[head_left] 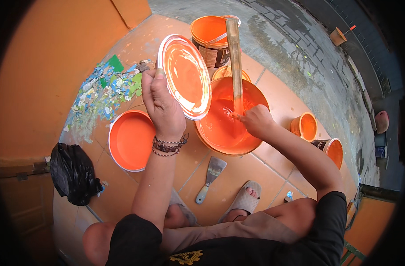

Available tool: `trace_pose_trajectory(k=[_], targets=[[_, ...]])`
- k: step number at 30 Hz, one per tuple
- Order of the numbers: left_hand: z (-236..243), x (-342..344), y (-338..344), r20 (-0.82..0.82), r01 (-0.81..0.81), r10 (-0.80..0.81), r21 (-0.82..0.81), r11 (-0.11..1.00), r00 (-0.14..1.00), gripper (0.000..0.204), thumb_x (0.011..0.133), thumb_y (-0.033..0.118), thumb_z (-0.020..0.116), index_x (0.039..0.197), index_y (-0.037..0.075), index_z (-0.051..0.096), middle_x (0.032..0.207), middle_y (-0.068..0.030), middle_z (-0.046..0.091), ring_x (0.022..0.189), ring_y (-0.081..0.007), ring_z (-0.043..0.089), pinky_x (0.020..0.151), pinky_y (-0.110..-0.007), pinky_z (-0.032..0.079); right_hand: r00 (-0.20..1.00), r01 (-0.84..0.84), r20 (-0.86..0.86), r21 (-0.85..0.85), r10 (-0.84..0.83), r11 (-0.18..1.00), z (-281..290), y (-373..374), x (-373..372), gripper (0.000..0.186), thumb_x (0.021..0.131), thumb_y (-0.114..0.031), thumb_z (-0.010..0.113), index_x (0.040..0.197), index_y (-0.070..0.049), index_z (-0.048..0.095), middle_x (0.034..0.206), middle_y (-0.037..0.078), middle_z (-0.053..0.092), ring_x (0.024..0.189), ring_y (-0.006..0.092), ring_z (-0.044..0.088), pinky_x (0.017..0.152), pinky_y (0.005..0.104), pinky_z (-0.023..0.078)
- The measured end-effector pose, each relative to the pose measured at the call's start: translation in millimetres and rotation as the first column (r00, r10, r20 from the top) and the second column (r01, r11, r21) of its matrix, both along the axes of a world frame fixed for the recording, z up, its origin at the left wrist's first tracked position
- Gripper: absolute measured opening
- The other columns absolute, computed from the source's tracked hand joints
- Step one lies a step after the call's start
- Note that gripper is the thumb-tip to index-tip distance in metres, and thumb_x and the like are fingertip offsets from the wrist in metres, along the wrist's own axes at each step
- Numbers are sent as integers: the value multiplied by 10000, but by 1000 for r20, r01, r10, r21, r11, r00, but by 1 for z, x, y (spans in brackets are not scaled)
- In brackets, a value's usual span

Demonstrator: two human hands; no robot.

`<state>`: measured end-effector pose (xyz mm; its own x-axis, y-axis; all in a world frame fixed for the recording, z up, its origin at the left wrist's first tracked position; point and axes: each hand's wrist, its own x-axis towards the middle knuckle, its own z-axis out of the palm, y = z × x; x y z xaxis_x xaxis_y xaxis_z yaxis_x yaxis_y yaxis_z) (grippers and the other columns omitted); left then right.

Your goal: The person mixes orange paint in a bucket using a wooden stick, then pours some into a smaller container. They also spread paint on a lid with their finger and stir the contents of a small cup.

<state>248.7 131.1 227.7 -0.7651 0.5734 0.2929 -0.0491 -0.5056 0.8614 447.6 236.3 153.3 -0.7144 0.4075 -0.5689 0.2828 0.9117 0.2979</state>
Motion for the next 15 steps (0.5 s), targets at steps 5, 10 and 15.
trace_pose_trajectory(k=[5,10,15], targets=[[2,-1,0,76,25,-27,23,999,997,186,970,195,398,851,55,426,787,11,432,744,-57,393,732,-222,389,993,53,-103,-42,-57,998,30,-4,6,411,814,-142,512,1196,-253,613,603,34,587,579,204,611,490,332,429],[12,4,0,204,74,-82,48,996,975,176,968,198,398,869,56,433,798,3,475,763,-68,475,742,-242,436,854,216,-316,-507,-414,834,84,-3,13,351,791,-143,555,1134,-140,632,664,57,601,623,223,602,571,337,462],[8,8,-1,274,105,-122,76,992,954,166,967,201,394,892,61,440,839,-4,500,826,-84,537,796,-261,462,586,143,-218,-920,-780,365,87,-12,15,407,792,-150,591,1194,-93,596,649,43,530,587,148,540,575,324,434]])
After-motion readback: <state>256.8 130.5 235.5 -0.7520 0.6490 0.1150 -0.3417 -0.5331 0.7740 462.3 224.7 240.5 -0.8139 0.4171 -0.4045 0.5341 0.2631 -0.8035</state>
